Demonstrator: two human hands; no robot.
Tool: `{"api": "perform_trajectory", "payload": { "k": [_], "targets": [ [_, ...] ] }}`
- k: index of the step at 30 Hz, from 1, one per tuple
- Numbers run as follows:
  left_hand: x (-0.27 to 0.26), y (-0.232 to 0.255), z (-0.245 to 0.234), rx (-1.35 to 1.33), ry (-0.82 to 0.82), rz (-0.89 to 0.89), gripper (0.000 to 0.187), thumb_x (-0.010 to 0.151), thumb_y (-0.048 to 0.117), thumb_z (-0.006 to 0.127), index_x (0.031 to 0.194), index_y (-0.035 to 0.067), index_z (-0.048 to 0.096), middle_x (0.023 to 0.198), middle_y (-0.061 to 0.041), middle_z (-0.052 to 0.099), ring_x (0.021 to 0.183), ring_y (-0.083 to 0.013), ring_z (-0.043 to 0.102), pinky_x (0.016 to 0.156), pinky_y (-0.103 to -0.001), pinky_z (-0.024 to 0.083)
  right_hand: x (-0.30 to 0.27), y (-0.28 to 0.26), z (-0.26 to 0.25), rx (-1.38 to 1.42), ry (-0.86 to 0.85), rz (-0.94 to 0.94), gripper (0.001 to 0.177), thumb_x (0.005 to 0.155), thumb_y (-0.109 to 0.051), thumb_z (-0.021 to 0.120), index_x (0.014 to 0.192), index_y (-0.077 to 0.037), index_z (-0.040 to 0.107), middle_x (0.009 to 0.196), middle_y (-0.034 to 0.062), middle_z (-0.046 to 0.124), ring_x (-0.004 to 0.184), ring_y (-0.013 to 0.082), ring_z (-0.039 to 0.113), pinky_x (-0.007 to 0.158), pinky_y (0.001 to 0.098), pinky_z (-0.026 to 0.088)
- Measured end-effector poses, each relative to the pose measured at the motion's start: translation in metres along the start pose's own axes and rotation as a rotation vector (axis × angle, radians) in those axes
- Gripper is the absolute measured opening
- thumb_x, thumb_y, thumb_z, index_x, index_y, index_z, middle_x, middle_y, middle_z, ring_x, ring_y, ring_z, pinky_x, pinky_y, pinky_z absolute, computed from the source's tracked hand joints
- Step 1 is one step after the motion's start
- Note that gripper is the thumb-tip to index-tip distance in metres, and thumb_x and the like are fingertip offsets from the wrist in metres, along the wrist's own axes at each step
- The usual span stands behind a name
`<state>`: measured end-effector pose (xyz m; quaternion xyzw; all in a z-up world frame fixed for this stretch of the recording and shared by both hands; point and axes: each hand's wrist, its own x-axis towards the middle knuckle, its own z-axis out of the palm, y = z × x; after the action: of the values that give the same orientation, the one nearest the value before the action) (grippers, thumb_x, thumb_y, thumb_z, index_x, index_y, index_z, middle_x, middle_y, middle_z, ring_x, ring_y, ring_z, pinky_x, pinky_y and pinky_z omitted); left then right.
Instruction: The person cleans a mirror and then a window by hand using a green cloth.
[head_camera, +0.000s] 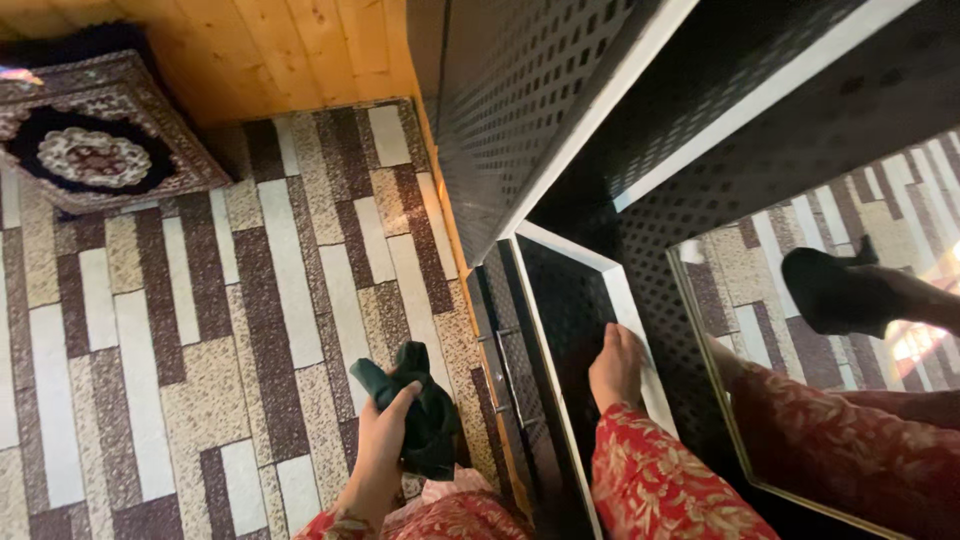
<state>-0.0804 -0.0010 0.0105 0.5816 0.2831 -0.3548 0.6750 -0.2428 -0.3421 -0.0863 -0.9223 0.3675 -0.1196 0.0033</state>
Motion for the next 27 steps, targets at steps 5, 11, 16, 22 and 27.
{"api": "perform_trajectory", "payload": {
  "k": [5,11,16,22,27],
  "targets": [
    [-0.001,0.001,-0.003,0.012,-0.005,0.064,0.051,0.083,0.014,0.075,0.132,0.007,0.064,0.105,-0.010,0.074,0.087,-0.0193,0.073,0.074,-0.034,0.059,-0.003,-0.002,-0.007,0.135,-0.152,0.213,0.019,0.100,-0.010,0.063,0.117,-0.005,0.067,0.118,0.0169,0.064,0.111,0.0366,0.061,0.094,0.0472,0.053],
    [-0.012,0.011,-0.005,-0.053,-0.008,-0.008,0.053,0.086,0.013,0.073,0.136,0.004,0.060,0.106,-0.014,0.072,0.085,-0.0245,0.071,0.072,-0.039,0.058,-0.001,-0.028,-0.037,0.222,-0.103,0.172,0.016,0.092,-0.011,0.069,0.107,-0.007,0.066,0.101,0.0142,0.068,0.101,0.0362,0.064,0.084,0.0467,0.053],
    [-0.023,0.016,-0.012,-0.094,0.000,-0.008,0.052,0.086,0.012,0.072,0.136,0.002,0.061,0.107,-0.012,0.072,0.087,-0.0223,0.072,0.074,-0.036,0.059,-0.049,-0.100,-0.026,0.550,-0.526,0.116,0.044,0.084,-0.011,0.073,0.127,-0.012,0.061,0.091,0.0031,0.075,0.081,0.0195,0.075,0.074,0.0332,0.062],
    [-0.024,0.012,-0.041,-0.089,0.049,0.015,0.055,0.084,0.012,0.073,0.137,0.004,0.059,0.107,-0.014,0.073,0.089,-0.0251,0.073,0.075,-0.037,0.060,-0.084,-0.110,0.046,0.669,-1.059,0.658,0.106,0.083,-0.001,0.076,0.165,-0.013,0.010,0.084,0.0144,0.075,0.066,0.0211,0.073,0.059,0.0332,0.060],
    [-0.030,0.008,-0.073,-0.083,0.109,0.038,0.055,0.084,0.013,0.074,0.137,0.004,0.061,0.109,-0.010,0.073,0.092,-0.0212,0.072,0.077,-0.036,0.059,-0.125,-0.101,0.110,0.854,-1.235,1.014,0.130,0.082,0.007,0.073,0.157,-0.018,-0.030,0.088,0.0158,0.074,0.068,0.0217,0.071,0.060,0.0349,0.063]
  ]
}}
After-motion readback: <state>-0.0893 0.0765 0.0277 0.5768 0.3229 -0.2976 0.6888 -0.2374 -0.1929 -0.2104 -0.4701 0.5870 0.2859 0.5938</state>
